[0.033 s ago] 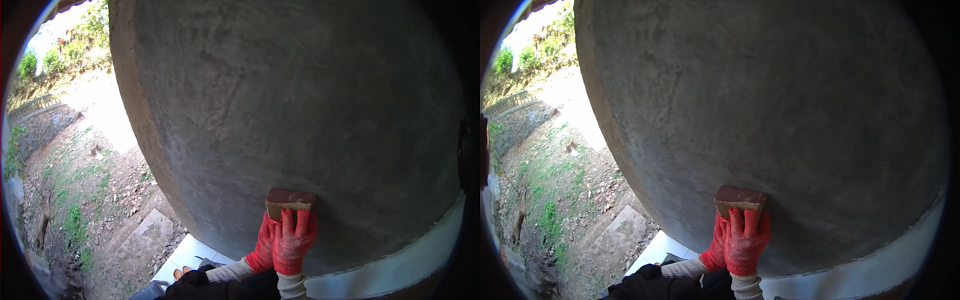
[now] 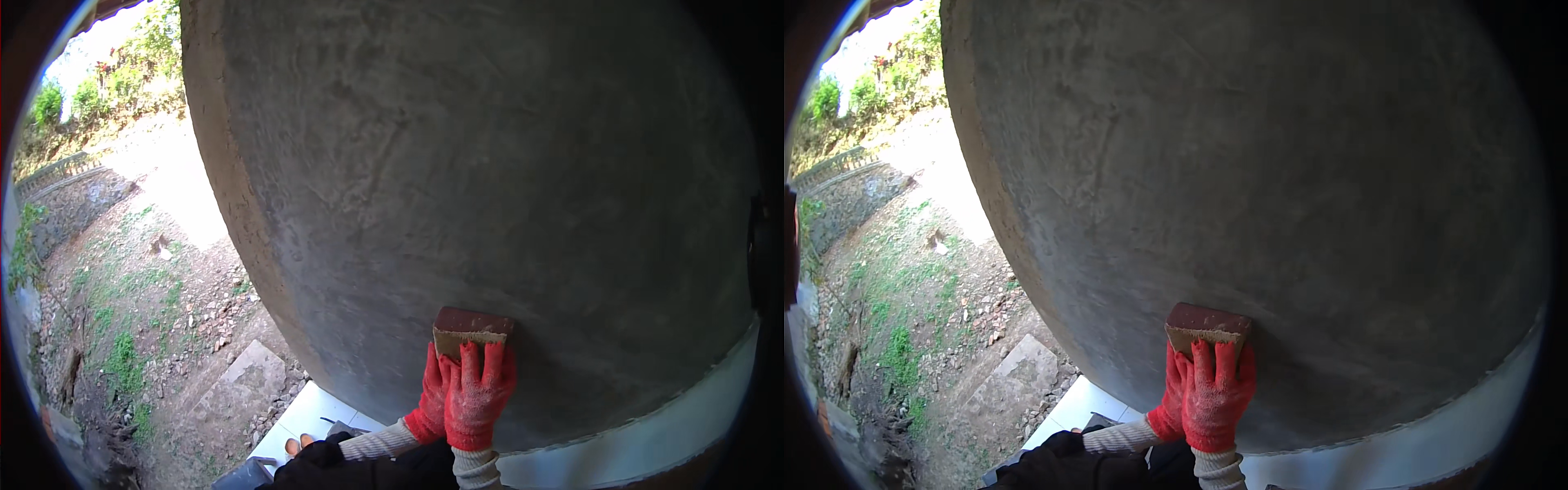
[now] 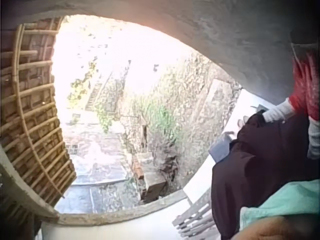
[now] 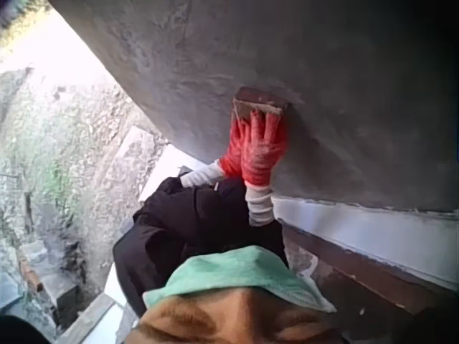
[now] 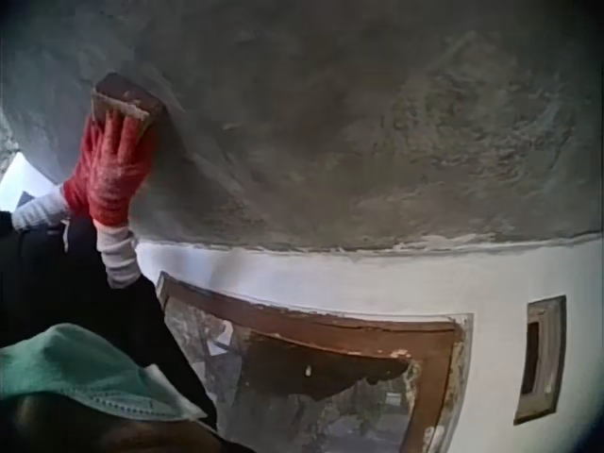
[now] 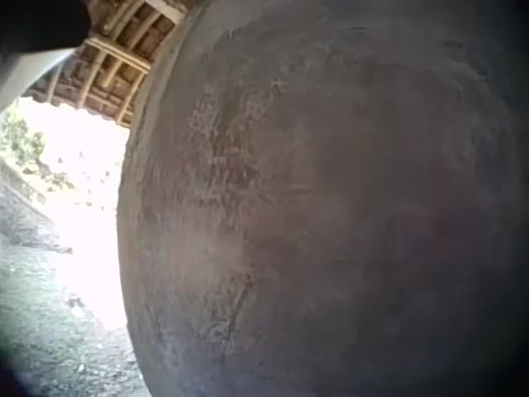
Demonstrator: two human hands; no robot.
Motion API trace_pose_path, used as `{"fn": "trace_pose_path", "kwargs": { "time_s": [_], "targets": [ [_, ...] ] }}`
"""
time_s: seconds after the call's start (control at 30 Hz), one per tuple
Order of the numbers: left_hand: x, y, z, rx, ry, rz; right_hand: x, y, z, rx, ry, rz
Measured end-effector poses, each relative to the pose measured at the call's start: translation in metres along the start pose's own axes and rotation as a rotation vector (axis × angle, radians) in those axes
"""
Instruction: The person sands a circular concrete wall section using a sanding block held in their right hand, while stabilizing themselves with their left hand.
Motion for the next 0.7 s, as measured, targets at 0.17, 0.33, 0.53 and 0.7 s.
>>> {"fn": "trace_pose_path", "kwargs": {
  "time_s": [0.17, 0.33, 0.53, 0.7],
  "targets": [
    [0.001, 0.086, 0.011, 0.023, -0.069, -0.222, -0.019, 0.022, 0.021, -0.031, -0.108, 0.316],
    [-0.069, 0.084, 0.087, 0.019, -0.191, -0.146, -0.045, -0.004, 0.040, -0.032, -0.219, 0.671],
    [-0.022, 0.134, 0.012, -0.031, -0.144, -0.123, -0.068, -0.007, 0.072, -0.169, -0.213, 0.462],
    [-0.029, 0.154, 0.015, -0.180, -0.185, -0.115, -0.121, 0.063, 0.148, -0.577, -0.110, 0.139]
  ]
}}
Point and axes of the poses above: each hand's wrist, its own z-axis towards the middle knuckle, its own x-axis out of the palm, y = z × x, the point moved 10 cm from there along z, towards the middle knuckle, and after that the axes turned 9 degrees about y, right-handed, at the moved point
